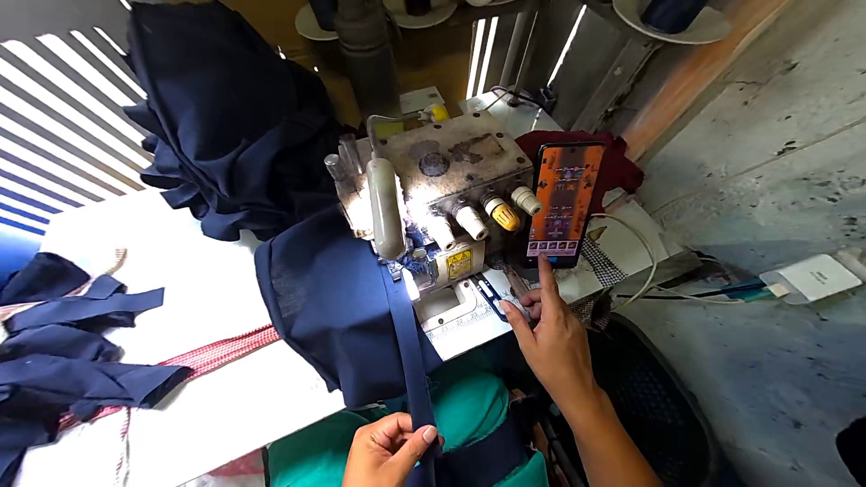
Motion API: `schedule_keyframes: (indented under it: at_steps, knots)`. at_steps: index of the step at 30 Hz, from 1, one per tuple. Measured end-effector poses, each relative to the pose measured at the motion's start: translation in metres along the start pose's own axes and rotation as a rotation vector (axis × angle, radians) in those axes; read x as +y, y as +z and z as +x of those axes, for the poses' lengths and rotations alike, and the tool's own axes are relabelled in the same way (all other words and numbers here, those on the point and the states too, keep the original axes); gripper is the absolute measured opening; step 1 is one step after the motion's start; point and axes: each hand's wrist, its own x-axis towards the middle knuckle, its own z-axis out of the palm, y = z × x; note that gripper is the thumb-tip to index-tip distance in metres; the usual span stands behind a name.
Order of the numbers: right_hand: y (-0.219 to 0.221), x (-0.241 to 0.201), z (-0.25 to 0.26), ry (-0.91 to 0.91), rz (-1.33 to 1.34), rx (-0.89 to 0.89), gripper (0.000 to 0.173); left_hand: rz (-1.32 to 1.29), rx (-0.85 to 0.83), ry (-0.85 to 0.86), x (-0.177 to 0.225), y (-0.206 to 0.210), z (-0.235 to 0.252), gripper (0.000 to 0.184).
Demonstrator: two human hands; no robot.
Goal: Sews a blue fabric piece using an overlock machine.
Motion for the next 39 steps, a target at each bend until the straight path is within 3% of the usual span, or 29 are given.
schedule_keyframes:
  at_steps: [12, 16, 18, 21, 24, 25, 29, 32, 39]
  knots:
    - [0.001, 0.0, -0.003, 0.044, 0.123, 0.067, 0.078, -0.039, -0.308, 0.152, 0.031, -0.019, -0.004, 0.021]
    - [0.0, -0.018, -0.007, -0.124, 0.218, 0.081, 0.049, -0.188, -0.286, 0.039, 0.032, -0.015, -0.005, 0.026]
    - [0.006, -0.04, -0.012, -0.156, 0.359, -0.028, 0.042, -0.282, -0.302, 0.0, 0.029, -0.01, -0.007, 0.02]
    - [0.028, -0.066, -0.02, -0.141, 0.493, -0.294, 0.047, -0.426, -0.314, -0.082, 0.022, 0.001, -0.01, 0.012]
    - [0.044, -0.074, -0.038, -0.198, 0.558, -0.36, 0.017, -0.361, -0.212, -0.135, 0.01, 0.011, -0.014, 0.01]
    - [0.041, -0.075, -0.046, -0.19, 0.616, -0.394, 0.013, -0.298, -0.182, -0.136, 0.006, 0.012, -0.016, 0.01]
    - [0.019, -0.069, -0.087, 0.12, 1.015, -0.598, 0.017, -0.052, -0.128, -0.08, -0.013, 0.011, -0.033, 0.017]
    - [0.011, -0.066, -0.109, 0.349, 1.168, -0.628, 0.02, 0.05, -0.084, -0.034, -0.025, 0.012, -0.042, 0.019]
    - [-0.001, -0.067, -0.128, 0.441, 1.206, -0.602, 0.013, -0.046, -0.033, -0.05, -0.027, 0.015, -0.048, 0.015]
